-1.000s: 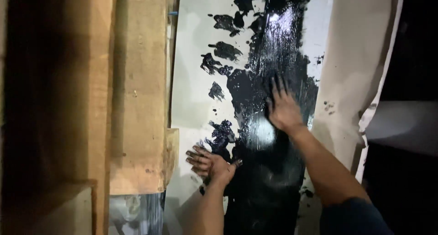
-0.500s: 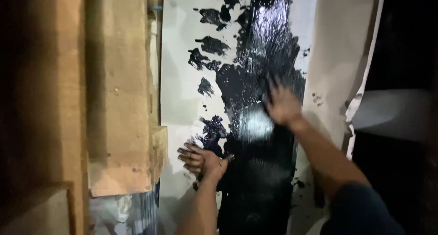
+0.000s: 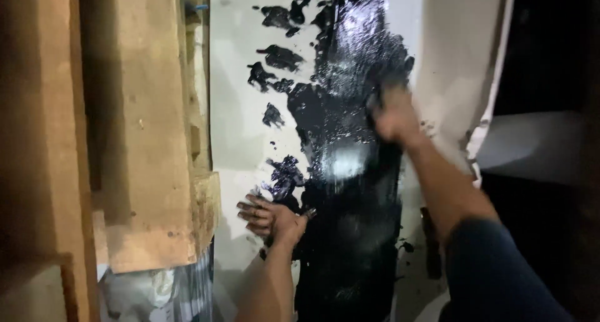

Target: The person spreads a thick black substance onto a white surface using their hands. They use both hands to rub and smooth the material across the surface, working from the center outwards.

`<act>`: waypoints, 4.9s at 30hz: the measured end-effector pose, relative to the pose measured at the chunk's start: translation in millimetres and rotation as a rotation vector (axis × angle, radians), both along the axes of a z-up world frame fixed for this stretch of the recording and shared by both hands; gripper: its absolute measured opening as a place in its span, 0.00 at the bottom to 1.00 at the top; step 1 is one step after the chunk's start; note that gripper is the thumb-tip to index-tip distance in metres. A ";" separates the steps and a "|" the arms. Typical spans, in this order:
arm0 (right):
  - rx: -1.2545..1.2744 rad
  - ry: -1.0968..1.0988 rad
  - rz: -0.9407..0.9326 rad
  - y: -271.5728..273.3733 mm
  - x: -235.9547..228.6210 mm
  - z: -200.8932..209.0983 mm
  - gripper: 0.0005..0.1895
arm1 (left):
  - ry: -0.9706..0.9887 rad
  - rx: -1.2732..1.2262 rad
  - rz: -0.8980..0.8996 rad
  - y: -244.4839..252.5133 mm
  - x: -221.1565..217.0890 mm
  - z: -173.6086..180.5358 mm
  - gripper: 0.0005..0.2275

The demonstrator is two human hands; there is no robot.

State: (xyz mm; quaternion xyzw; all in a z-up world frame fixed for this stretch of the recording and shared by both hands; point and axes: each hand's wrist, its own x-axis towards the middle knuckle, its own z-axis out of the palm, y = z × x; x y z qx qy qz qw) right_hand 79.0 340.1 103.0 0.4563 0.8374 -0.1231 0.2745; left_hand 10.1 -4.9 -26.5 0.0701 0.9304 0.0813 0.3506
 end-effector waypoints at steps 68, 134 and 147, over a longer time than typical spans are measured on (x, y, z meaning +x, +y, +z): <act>-0.005 0.184 0.013 105.7 -92.5 -74.1 0.46 | -0.359 -0.445 -0.400 28.0 -39.6 74.6 0.75; -0.001 0.056 0.082 124.6 -109.3 -65.2 0.37 | -0.484 -0.426 -0.262 30.2 -40.6 65.1 0.69; -0.061 -0.016 0.096 111.8 -43.5 -69.8 0.44 | -0.385 -0.403 -0.360 17.3 -33.8 51.7 0.73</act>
